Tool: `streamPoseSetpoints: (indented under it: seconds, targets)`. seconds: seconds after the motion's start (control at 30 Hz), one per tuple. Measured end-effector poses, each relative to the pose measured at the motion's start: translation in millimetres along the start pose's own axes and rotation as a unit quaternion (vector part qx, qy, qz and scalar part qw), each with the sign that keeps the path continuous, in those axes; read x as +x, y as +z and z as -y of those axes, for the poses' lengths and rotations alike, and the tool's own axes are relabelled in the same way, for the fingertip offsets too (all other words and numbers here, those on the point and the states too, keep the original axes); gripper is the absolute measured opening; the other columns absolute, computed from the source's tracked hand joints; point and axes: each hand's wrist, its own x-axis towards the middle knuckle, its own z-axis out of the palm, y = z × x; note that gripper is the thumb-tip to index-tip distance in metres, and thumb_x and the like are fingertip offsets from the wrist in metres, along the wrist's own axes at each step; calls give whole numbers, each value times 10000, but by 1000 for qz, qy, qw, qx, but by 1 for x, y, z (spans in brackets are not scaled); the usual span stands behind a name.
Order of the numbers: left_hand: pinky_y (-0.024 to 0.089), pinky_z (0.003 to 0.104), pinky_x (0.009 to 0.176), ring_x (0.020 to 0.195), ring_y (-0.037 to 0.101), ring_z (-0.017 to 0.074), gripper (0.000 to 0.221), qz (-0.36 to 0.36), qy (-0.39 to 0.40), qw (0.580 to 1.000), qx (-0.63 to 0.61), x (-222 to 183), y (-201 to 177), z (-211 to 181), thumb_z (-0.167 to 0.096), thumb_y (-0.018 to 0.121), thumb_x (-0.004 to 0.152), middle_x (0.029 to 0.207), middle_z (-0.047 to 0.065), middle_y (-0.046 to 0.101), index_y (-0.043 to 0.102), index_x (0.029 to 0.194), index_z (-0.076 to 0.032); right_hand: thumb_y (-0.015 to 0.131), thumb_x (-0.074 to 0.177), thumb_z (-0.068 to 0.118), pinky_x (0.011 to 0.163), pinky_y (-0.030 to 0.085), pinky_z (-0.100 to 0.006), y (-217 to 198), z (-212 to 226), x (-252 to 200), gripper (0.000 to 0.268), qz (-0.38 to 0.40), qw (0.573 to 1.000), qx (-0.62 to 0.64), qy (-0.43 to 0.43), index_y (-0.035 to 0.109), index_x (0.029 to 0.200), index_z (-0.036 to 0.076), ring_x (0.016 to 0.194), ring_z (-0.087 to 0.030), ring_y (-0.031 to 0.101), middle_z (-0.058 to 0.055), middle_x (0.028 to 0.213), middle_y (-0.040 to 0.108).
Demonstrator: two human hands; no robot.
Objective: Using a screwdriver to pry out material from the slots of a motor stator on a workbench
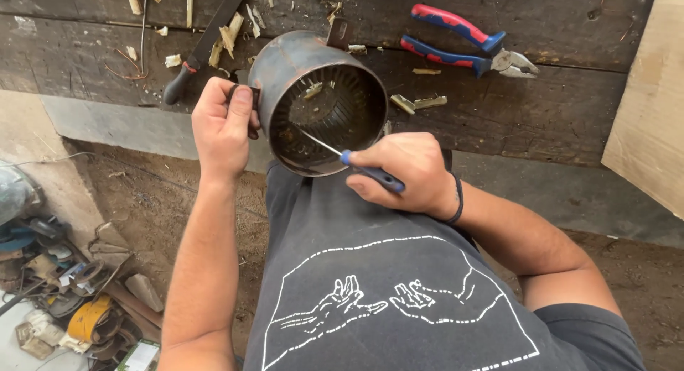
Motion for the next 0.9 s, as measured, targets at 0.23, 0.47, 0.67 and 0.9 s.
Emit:
streamPoseSetpoints:
  seconds: [0.23,0.47,0.67,0.9]
  targets:
    - [491,253,500,470,569,169,250,10,17,1000,17,4,5,-6,-151,622,1105,570,110,583,609,894,-18,727,919,259,502,585,-336,-10,-4,-5,247,-28,999,27,-25,774,921,16,531,-240,685,-57,698,732]
    - [496,255,501,469,565,169,251,2,14,1000,20,1,7,-8,-160,635,1102,571,110,587,617,890,-27,682,942,166,484,560,-358,-7,-32,-16,213,-25,988,142,50,741,935,-39,539,-251,687,-74,701,735]
    - [480,255,482,449,563,165,257,-35,17,999,27,0,11,-8,-156,616,1096,545,97,572,613,872,-29,707,930,248,475,547,-328,-7,-4,1,219,-2,988,-32,-149,765,850,53,536,-224,671,-61,691,706]
    - [480,281,489,444,572,177,244,-57,41,993,90,-3,26,-32,-151,654,1063,506,59,561,653,837,-58,755,902,195,519,564,-386,-4,-4,3,190,6,986,-121,-116,768,980,21,607,-289,690,-113,768,721]
